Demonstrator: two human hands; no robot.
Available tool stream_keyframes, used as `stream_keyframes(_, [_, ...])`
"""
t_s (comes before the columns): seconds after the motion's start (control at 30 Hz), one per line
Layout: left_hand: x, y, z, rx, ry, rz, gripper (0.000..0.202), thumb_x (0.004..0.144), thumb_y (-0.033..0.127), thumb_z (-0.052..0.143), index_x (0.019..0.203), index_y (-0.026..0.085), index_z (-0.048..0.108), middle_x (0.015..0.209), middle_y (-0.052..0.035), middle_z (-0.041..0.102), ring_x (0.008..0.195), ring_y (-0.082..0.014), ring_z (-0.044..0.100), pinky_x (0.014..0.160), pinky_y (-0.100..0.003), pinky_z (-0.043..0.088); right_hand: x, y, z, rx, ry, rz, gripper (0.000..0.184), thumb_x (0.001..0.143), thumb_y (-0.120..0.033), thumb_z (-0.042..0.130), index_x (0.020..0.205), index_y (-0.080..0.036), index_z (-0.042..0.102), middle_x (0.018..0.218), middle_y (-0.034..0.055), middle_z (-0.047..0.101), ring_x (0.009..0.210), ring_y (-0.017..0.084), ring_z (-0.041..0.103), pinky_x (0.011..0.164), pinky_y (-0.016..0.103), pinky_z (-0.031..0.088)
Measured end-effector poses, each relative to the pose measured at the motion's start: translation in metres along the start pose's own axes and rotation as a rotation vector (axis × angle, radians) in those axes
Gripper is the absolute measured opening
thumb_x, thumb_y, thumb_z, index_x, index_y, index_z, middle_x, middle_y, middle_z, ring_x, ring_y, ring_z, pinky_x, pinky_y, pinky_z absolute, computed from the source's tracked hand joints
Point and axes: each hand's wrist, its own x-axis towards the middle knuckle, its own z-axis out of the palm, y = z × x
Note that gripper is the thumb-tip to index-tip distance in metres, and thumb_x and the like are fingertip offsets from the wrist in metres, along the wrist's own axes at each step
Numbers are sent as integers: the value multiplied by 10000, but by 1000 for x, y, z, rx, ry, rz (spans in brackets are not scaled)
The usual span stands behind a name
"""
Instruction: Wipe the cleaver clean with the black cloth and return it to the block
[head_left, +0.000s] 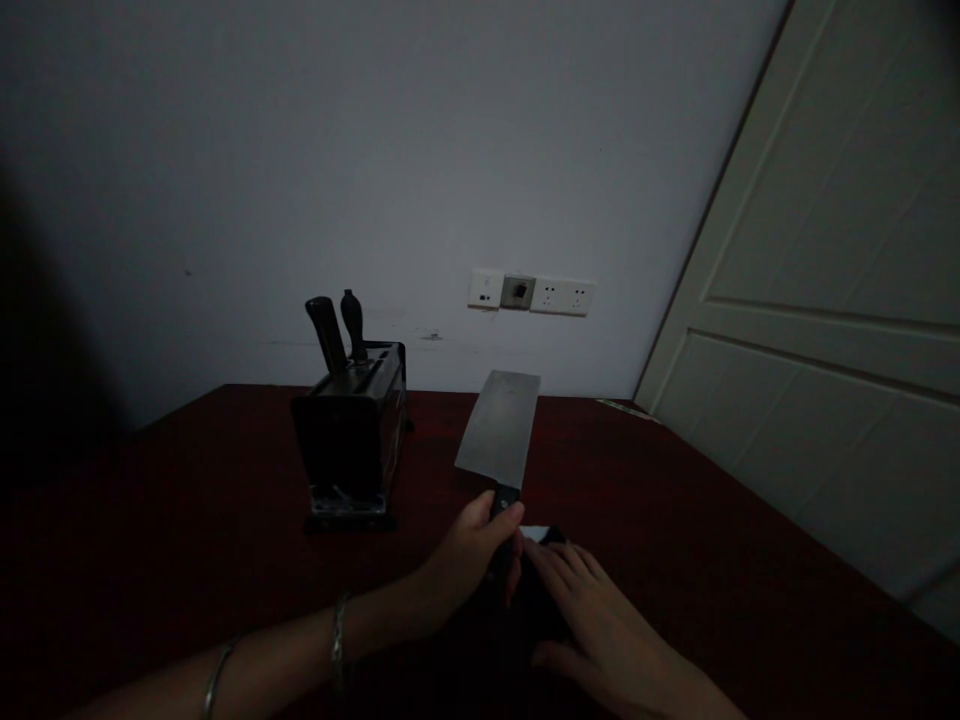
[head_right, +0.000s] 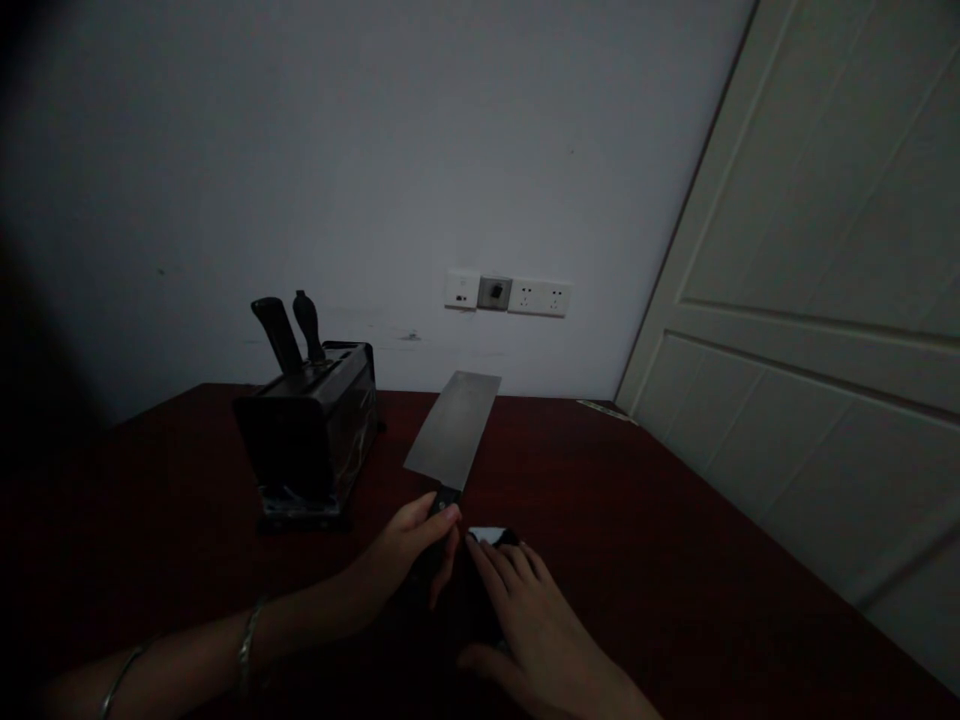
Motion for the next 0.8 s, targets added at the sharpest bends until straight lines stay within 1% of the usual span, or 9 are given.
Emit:
stream_keyframes(0.1, [-4,4,3,-60,2,-10,343,753,507,516,747,172,441,492,51,494,343,-72,434,331,-174,349,0,3,-8,3,84,-6,735,787,-347,551,1405,-196,183,1358,128,407,1221,261,399,974,431,386])
stream_keyframes(0.23, [-11,13,8,-170,-32,-33,341,744,485,552,777,151,491,572,25,538,380,-80,476,363,-202,400,1,2,-27,-82,285,-21,734,809,-309,519,1410,-170,121,1419,126,304,1296,255,285,1005,450,365])
stream_keyframes(0.33, [-15,23,13,-231,-46,-83,331,764,455,545,761,126,514,591,-17,579,415,-105,529,392,-211,415,0,-9,-42,-120,404,-110,716,801,-246,514,1401,-129,142,1434,136,264,1321,261,225,1016,452,357])
stream_keyframes(0.43, [-19,34,18,-315,-67,-127,298,772,405,559,774,107,542,637,-50,614,524,-145,604,487,-235,461,0,-26,-51,-137,529,-242,662,774,-146,497,1373,-121,214,1394,136,343,1313,256,250,1003,448,377])
stream_keyframes(0.5, [-20,38,20,-396,-68,-155,253,763,356,586,795,106,569,657,-37,619,569,-139,616,549,-241,476,1,-35,-52,-175,593,-319,651,744,-101,497,1351,-128,263,1344,130,421,1296,255,289,998,460,380])
stream_keyframes(0.57, [-20,39,21,-453,-49,-193,221,752,330,608,790,113,589,641,-15,610,552,-114,598,548,-220,464,5,-39,-50,-222,627,-371,651,726,-88,504,1338,-130,288,1300,132,476,1278,257,327,998,476,373])
stream_keyframes(0.67, [-18,37,22,-473,-43,-240,214,747,330,615,776,119,604,631,-10,609,546,-107,587,515,-198,432,10,-38,-45,-269,637,-421,639,738,-127,519,1336,-109,292,1269,151,506,1261,265,356,995,497,367])
stream_keyframes(0.8, [-15,37,25,-526,-65,-252,218,780,331,579,725,120,591,608,-8,598,528,-100,582,504,-192,414,14,-32,-39,-293,673,-437,591,770,-194,540,1312,-86,330,1244,172,527,1243,268,383,985,494,376])
